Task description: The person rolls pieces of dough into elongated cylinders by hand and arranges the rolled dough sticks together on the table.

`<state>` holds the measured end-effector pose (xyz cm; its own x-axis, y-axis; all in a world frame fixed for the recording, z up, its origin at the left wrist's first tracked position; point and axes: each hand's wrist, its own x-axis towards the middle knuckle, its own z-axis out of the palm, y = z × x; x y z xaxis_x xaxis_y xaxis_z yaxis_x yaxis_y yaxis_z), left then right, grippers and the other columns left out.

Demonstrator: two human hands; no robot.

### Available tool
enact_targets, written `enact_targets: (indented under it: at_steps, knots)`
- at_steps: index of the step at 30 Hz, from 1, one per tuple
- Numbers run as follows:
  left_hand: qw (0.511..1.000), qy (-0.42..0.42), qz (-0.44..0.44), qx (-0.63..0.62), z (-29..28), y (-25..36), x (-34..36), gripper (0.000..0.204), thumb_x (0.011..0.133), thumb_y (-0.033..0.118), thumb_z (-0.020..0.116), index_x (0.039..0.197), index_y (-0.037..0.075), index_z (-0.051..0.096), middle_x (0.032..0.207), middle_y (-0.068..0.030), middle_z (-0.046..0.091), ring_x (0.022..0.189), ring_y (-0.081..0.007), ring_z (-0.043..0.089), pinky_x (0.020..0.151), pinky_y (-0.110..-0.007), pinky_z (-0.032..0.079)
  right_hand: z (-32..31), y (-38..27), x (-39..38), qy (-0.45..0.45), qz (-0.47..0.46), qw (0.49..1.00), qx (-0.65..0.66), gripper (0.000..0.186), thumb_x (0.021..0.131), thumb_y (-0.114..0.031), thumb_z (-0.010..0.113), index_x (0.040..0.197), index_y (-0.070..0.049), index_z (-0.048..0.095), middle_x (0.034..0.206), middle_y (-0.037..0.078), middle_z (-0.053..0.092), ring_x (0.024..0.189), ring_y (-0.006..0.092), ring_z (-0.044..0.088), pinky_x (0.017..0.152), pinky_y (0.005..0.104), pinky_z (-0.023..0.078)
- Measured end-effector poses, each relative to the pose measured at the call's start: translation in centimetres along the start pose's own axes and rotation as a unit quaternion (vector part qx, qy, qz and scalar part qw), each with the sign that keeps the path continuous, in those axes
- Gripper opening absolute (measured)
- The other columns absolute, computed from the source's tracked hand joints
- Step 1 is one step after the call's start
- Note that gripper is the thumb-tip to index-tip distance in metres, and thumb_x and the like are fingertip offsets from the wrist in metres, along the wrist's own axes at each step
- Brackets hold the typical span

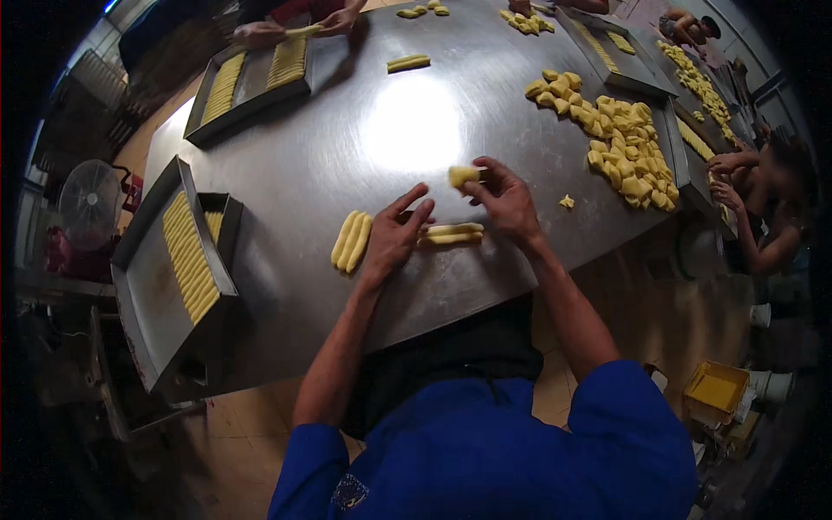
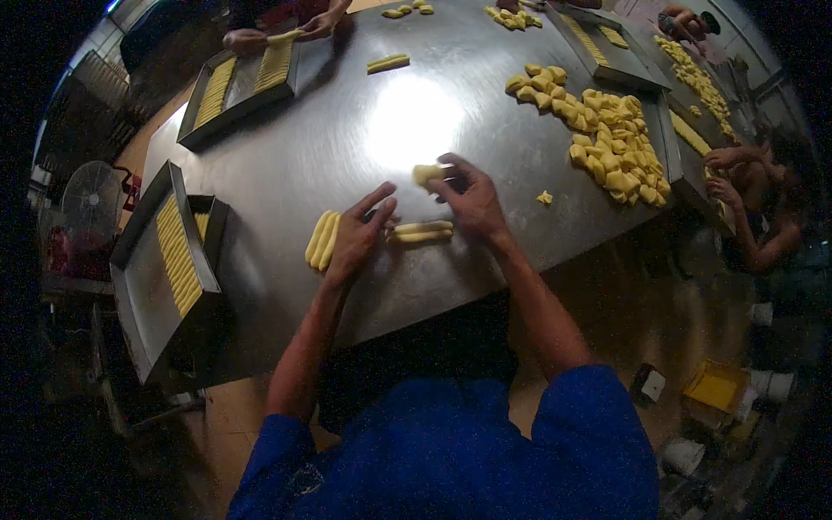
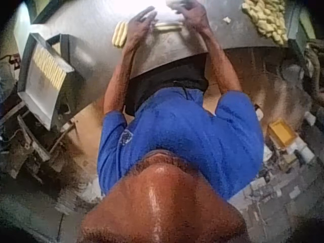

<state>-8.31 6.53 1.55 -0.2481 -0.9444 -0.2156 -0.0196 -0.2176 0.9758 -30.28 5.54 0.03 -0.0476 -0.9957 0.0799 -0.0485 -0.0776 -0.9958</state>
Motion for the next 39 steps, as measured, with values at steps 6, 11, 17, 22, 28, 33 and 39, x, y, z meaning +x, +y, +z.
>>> enact_targets:
  at_steps: [6, 11, 17, 22, 28, 33, 39]
  knots:
    - [0.977, -0.004, 0.067, -0.202, 1.9, 0.2, -0.3, 0.038, 0.099, 0.027, 0.067, 0.126, 0.000, 0.064, 0.109, -0.0090, 0.070, 0.088, -0.0128, 0.064, 0.078, -0.027, 0.053, 3.1, -6.0, -3.2, -0.049, -0.135, 0.985, -0.095, 0.028, 0.091, -0.013, 0.073, 0.116, -0.001, 0.066, 0.104, 0.010, 0.068, 0.094, 0.0213, 0.069, 0.079, 0.0329, 0.059]
    - [0.981, -0.033, 0.106, -0.156, 1.3, 2.0, -2.7, 0.035, 0.097, 0.029, 0.070, 0.118, 0.001, 0.068, 0.088, -0.0057, 0.072, 0.077, -0.0090, 0.065, 0.072, -0.026, 0.055, 2.4, -7.8, -4.2, -0.056, -0.329, 0.871, -0.360, 0.023, 0.094, -0.015, 0.071, 0.113, -0.004, 0.067, 0.099, 0.008, 0.069, 0.098, 0.0221, 0.069, 0.077, 0.0387, 0.059]
    - [0.969, -0.025, 0.225, -0.097, 0.0, 1.8, -3.4, 0.025, 0.101, 0.023, 0.064, 0.104, -0.001, 0.070, 0.102, -0.0081, 0.069, 0.085, -0.0126, 0.067, 0.075, -0.026, 0.055, 4.2, -9.9, -4.3, -0.136, 0.191, 0.961, 0.148, 0.033, 0.097, -0.023, 0.069, 0.119, 0.003, 0.066, 0.104, 0.012, 0.070, 0.093, 0.0194, 0.067, 0.079, 0.0365, 0.058]
    - [0.984, -0.033, 0.171, -0.023, 0.4, 2.6, -2.6, 0.034, 0.096, 0.024, 0.071, 0.116, -0.003, 0.064, 0.119, -0.0139, 0.063, 0.096, -0.0180, 0.068, 0.083, -0.029, 0.055, 0.9, -7.1, -3.9, -0.168, 0.129, 0.973, 0.090, 0.040, 0.094, -0.020, 0.072, 0.124, 0.003, 0.060, 0.105, 0.012, 0.068, 0.098, 0.0171, 0.065, 0.090, 0.0336, 0.054]
    - [0.978, -0.152, 0.040, 0.138, -1.5, 2.9, 1.6, 0.036, 0.096, 0.033, 0.069, 0.106, -0.001, 0.072, 0.092, -0.0128, 0.074, 0.081, -0.0165, 0.068, 0.075, -0.032, 0.054, -0.1, -7.6, 0.7, -0.222, 0.078, 0.951, -0.201, 0.044, 0.090, -0.017, 0.075, 0.124, 0.005, 0.059, 0.108, 0.019, 0.067, 0.099, 0.0241, 0.068, 0.083, 0.0343, 0.057]
    - [0.871, -0.106, 0.080, 0.472, -0.6, -2.1, 9.8, 0.051, 0.077, 0.053, 0.078, 0.079, 0.002, 0.075, 0.068, -0.0140, 0.070, 0.066, -0.0263, 0.070, 0.065, -0.040, 0.054, -1.9, 1.9, 7.8, -0.306, 0.085, 0.850, -0.421, 0.055, 0.075, -0.037, 0.087, 0.109, 0.001, 0.068, 0.094, 0.013, 0.071, 0.085, 0.0252, 0.067, 0.073, 0.0392, 0.054]
    - [0.858, -0.029, -0.005, 0.512, -1.5, -1.3, 7.8, 0.050, 0.075, 0.054, 0.081, 0.083, 0.007, 0.067, 0.076, -0.0084, 0.069, 0.075, -0.0239, 0.068, 0.069, -0.038, 0.051, -3.6, 0.5, 6.1, -0.163, 0.145, 0.830, -0.513, 0.052, 0.072, -0.052, 0.086, 0.092, -0.008, 0.069, 0.087, 0.009, 0.068, 0.085, 0.0223, 0.064, 0.072, 0.0377, 0.050]
